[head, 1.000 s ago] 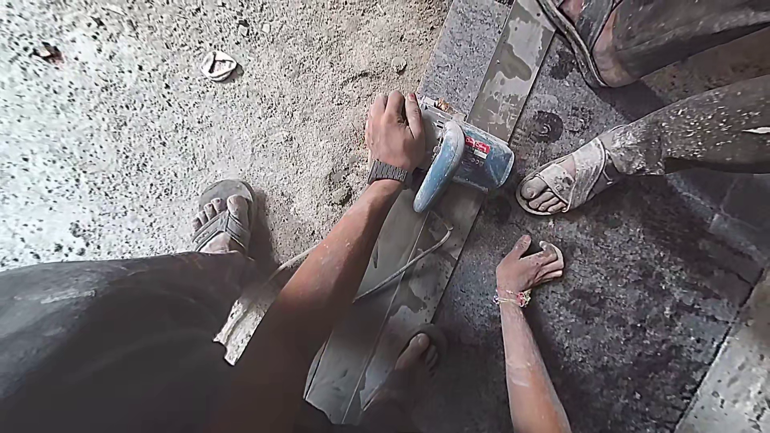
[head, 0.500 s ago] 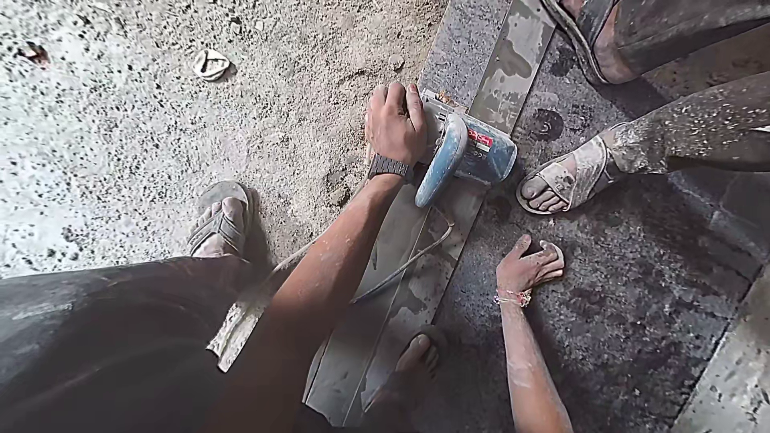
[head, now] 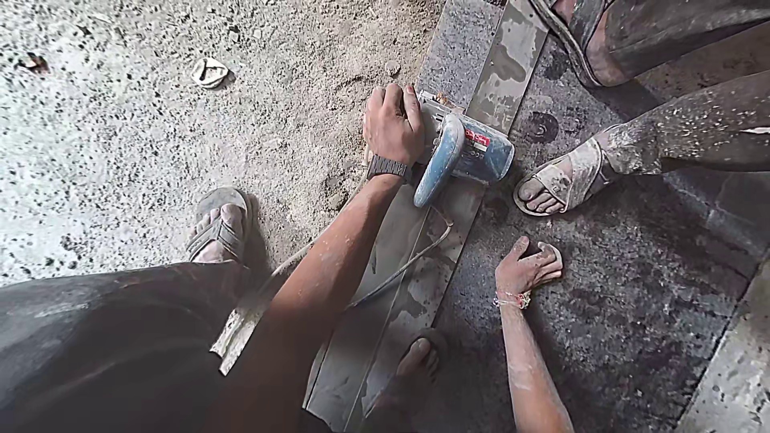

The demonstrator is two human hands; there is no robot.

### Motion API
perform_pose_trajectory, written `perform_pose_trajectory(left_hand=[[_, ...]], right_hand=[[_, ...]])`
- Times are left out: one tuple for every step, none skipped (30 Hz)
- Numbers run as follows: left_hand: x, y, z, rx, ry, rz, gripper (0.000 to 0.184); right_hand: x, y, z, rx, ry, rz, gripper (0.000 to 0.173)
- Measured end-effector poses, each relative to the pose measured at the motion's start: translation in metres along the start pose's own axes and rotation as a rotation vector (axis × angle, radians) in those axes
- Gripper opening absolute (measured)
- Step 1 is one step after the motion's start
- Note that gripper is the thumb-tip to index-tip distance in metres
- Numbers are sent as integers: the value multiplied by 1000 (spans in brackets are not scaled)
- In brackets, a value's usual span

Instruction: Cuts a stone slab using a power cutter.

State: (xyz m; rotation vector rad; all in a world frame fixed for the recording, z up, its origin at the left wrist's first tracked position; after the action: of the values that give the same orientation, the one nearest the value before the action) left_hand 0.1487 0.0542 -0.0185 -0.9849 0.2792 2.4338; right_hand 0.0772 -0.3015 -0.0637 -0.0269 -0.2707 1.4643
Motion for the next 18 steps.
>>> perform_pose_trajectory(left_hand=[[0, 0, 0, 7, -1, 8, 46], [0, 0, 0, 6, -3, 11, 46], [-1, -1, 0, 0, -4, 7, 46], [-1, 0, 0, 6, -6, 8, 46], [-2, -1, 1, 9, -5, 9, 47], [-3, -2, 0, 8, -9, 9, 47], [-3, -1, 0, 8, -13, 8, 47], [-4, -1, 1, 14, -14, 3, 48], [-4, -2, 2, 32, -16, 0, 48], [-4, -2, 2, 49, -15, -1, 49], [-5, -3, 3, 64, -9, 5, 49], [-5, -4, 2, 72, 1, 12, 49], [-4, -4, 1, 70, 7, 21, 49], [-4, -4, 0, 51, 14, 25, 48], [-4, -4, 0, 35, 19, 30, 48], [-5, -4, 0, 30, 20, 34, 47], [-6, -4, 1, 36, 20, 35, 46], [-7, -4, 1, 44, 21, 32, 46]], right_hand=[[0, 0, 0, 0, 8, 0, 56], [0, 0, 0, 1, 11, 1, 56], [0, 0, -1, -2, 12, 5, 56], [-1, 1, 0, 3, 13, 8, 56], [-1, 0, -1, 8, 10, 10, 57], [-1, -1, -1, 4, 3, 12, 56], [-3, 0, 0, 4, -5, 8, 56], [-2, 0, 1, 8, -19, 0, 55], [0, -1, 4, 24, -51, -12, 55], [6, -2, 9, 43, -97, -12, 56], [16, -4, 18, 52, -151, 24, 56], [29, -7, 29, 70, -207, 105, 56], [44, -9, 43, 99, -261, 227, 56], [61, -12, 58, 149, -328, 364, 54], [80, -17, 72, 212, -398, 498, 51], [101, -21, 85, 292, -456, 604, 51], [121, -26, 96, 377, -499, 670, 51], [142, -31, 105, 442, -519, 706, 52]])
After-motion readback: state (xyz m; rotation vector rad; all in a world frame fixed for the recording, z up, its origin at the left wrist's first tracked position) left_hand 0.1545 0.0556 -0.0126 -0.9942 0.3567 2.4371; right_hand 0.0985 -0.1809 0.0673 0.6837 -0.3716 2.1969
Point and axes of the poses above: each hand's wrist, its own y-axis away from the middle knuckle, its own z-axis out of the back of the hand, x = y × z, the point moved 2 cm from there along -y, towards the middle knuckle, and after that the axes turned 12 degrees about z, right-handed, at the moved point
